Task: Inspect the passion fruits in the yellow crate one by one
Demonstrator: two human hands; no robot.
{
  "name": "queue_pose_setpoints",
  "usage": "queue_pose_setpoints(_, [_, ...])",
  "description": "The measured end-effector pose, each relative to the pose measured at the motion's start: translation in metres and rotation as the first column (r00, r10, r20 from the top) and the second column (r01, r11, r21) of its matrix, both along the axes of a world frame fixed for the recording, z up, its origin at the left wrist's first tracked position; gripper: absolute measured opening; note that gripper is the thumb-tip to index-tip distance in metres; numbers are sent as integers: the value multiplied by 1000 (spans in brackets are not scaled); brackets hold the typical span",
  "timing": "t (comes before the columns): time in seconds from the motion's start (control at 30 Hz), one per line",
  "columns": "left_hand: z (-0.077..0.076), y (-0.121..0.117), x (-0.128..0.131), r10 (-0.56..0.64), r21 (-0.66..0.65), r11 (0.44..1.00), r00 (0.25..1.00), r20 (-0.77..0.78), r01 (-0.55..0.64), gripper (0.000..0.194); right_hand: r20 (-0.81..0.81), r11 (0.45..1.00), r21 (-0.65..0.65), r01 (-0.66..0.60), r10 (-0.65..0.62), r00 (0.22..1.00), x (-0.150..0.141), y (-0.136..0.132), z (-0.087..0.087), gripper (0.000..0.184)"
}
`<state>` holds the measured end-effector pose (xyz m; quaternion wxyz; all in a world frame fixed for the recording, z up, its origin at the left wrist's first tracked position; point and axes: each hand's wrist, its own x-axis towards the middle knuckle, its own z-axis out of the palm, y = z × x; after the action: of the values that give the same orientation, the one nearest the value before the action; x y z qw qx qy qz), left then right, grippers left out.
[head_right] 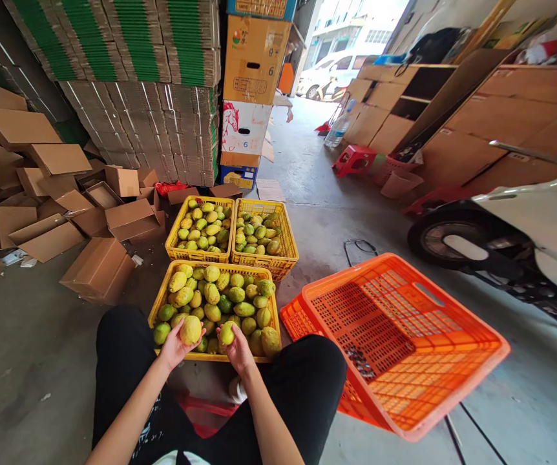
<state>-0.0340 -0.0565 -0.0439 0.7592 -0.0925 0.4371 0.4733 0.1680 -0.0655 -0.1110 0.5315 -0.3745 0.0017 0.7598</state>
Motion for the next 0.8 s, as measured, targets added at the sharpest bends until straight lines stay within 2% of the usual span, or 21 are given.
queue_pose_setpoints(0.1, [2, -2, 0, 0, 2, 1000, 1000, -23, 0, 34, 13, 997, -59, 44, -44, 999, 2, -2, 2, 37])
queue_pose_setpoints(0.23, [4, -2, 0, 71, -58, 996, 996, -60, -74, 30, -8, 999, -4, 41, -41, 999, 5, -4, 6, 42])
queue_pose_setpoints(0.4, [6, -3, 0, 20, -49, 999, 999, -45, -22, 30, 6, 999, -16, -46, 46, 999, 1, -6, 9, 38])
queue_pose_setpoints(0.53, [6, -2, -2, 1, -106, 994, 998, -58, -7, 24, 63, 997, 8, -79, 78, 995, -2, -7, 12, 41])
queue_pose_setpoints(0.63, [6, -1, -3, -14, -145, 989, 998, -64, 5, 21, 121, 995, 36, -92, 87, 989, -3, -7, 16, 43])
queue_pose_setpoints(0.8, [8, -1, -3, -19, -140, 990, 998, -68, 9, 23, 171, 996, 45, -71, 62, 983, -4, -7, 20, 39])
